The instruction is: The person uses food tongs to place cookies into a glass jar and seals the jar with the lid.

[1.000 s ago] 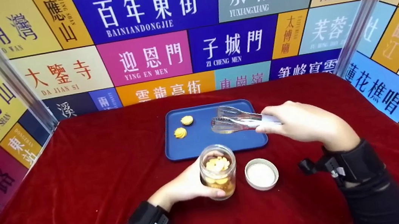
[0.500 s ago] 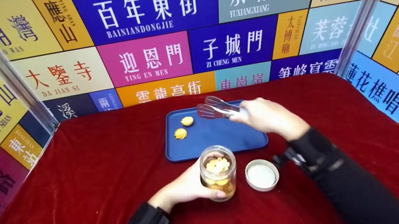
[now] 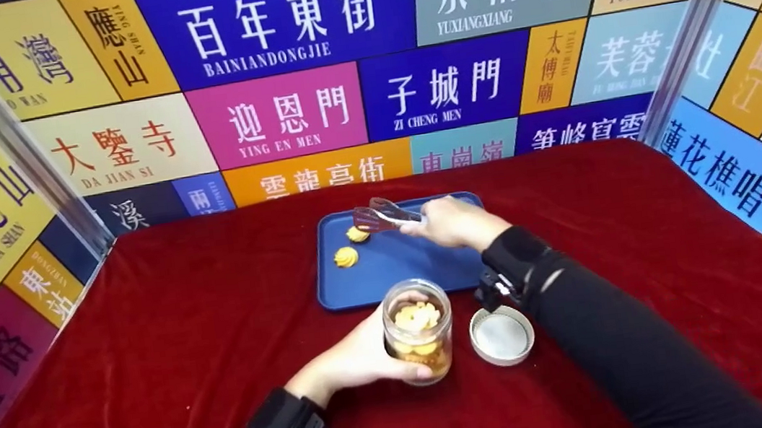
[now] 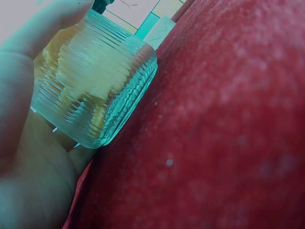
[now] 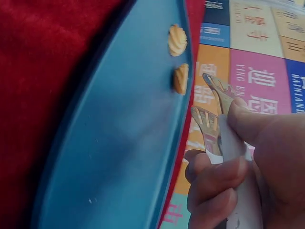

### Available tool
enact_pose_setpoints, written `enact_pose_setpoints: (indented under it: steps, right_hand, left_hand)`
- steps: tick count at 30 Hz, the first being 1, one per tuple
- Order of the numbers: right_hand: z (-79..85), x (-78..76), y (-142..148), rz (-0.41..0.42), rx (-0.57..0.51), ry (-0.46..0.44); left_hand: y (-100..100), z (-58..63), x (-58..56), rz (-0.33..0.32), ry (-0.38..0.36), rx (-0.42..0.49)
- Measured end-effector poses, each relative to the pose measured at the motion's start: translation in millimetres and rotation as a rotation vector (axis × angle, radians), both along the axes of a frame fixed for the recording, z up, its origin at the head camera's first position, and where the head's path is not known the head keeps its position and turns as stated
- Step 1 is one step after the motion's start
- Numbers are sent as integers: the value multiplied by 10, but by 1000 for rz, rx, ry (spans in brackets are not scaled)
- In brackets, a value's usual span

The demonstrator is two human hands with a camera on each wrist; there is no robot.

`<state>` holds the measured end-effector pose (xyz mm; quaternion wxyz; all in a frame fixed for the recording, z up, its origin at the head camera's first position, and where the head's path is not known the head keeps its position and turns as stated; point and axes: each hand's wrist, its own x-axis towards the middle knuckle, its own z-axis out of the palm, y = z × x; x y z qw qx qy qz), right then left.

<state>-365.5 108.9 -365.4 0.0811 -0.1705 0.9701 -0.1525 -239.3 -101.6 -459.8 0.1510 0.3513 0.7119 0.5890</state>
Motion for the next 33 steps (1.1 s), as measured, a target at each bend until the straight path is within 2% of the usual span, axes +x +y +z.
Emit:
enact_pose_setpoints:
  steps: [10, 19, 27, 33]
  right_hand:
    - [-61, 8, -265, -94, 42, 7]
    - [-213, 56, -339, -72, 57, 3]
    - [-203, 69, -342, -28, 54, 37]
    - [-167, 52, -252, -54, 33, 40]
  left_hand:
    - [-24, -9, -49, -28, 14, 14]
    - [-13, -20, -11, -28, 20, 16]
    - [-5, -22, 2, -13, 19, 13]
    - [-8, -22, 0, -16, 11, 18]
